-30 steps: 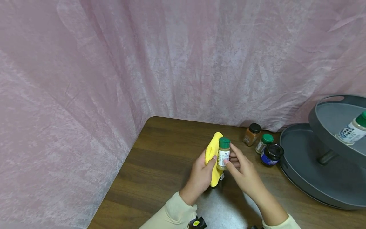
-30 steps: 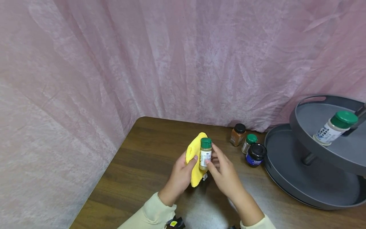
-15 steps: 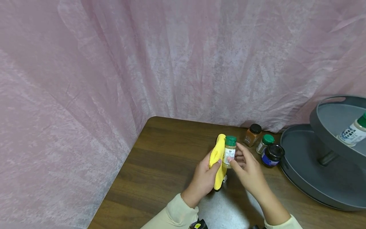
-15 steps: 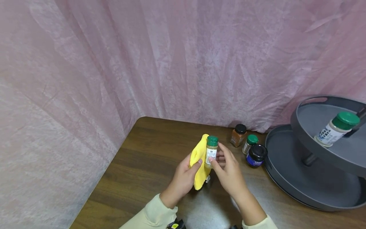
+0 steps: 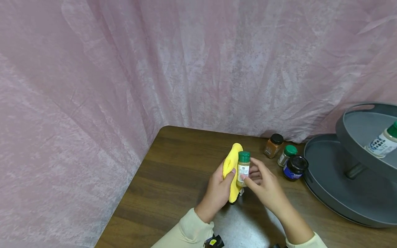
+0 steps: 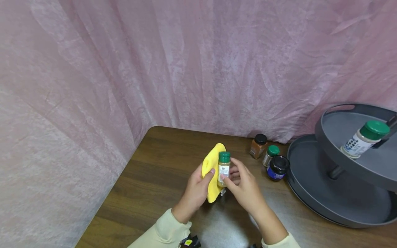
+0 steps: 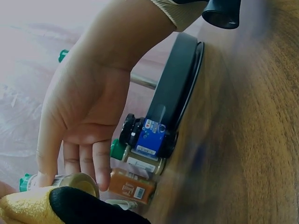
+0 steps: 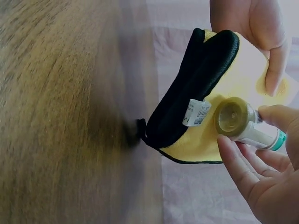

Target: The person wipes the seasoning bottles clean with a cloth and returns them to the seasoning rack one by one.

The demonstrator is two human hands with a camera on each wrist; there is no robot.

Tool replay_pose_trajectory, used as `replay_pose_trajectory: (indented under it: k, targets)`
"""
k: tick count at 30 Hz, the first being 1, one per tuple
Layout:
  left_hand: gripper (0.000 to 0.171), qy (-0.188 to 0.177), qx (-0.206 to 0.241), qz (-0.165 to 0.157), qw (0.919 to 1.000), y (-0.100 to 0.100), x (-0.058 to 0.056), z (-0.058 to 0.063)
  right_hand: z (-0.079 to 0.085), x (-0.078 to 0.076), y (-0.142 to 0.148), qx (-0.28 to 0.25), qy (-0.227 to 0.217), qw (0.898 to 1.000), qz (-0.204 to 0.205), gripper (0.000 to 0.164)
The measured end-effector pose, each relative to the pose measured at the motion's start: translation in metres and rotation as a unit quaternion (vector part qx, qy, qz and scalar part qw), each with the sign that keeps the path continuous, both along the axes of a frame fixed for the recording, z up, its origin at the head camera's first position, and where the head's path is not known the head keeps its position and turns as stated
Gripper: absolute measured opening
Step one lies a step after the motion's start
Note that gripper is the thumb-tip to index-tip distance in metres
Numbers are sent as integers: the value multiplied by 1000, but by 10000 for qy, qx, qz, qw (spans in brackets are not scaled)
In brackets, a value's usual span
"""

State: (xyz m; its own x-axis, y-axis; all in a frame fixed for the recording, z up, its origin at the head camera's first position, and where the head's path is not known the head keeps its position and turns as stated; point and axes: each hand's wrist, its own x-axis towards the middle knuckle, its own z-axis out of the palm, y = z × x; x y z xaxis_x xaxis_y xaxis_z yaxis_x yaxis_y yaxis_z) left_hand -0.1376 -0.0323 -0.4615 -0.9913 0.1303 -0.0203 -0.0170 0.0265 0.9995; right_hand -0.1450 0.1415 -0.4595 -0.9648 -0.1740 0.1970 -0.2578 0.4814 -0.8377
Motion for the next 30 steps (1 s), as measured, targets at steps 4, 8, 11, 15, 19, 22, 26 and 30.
replay_pose_trajectory:
  k: [4,8,11,15,19,22,26,30]
  targets:
    - [46,22,1,-55,10000,-1,0,1,0,0,-1,-62,-1,10000,-49,62]
    - [45,-16,-17,-133,9999,0,1,2,1,-1,-2,-57,84,9996,-281,62]
    - [44,23,-46,-150,9999,1,1,2,2,0,-1,-30,139,9988,-459,64]
    - [42,38,-97,-220,9997,2,3,1,3,0,-1,-116,262,9975,-644,64]
    - [41,63,-204,-340,9992,3,3,1,1,-1,1,-234,459,9960,-733,62]
    - [41,138,-211,-338,9991,3,3,0,0,-2,1,-237,510,9961,-681,62]
    - [41,135,-134,-225,9996,3,3,0,-1,0,1,-203,351,9982,-449,63]
    - [43,14,-93,-97,9999,3,2,0,2,3,0,-279,132,9994,-160,59]
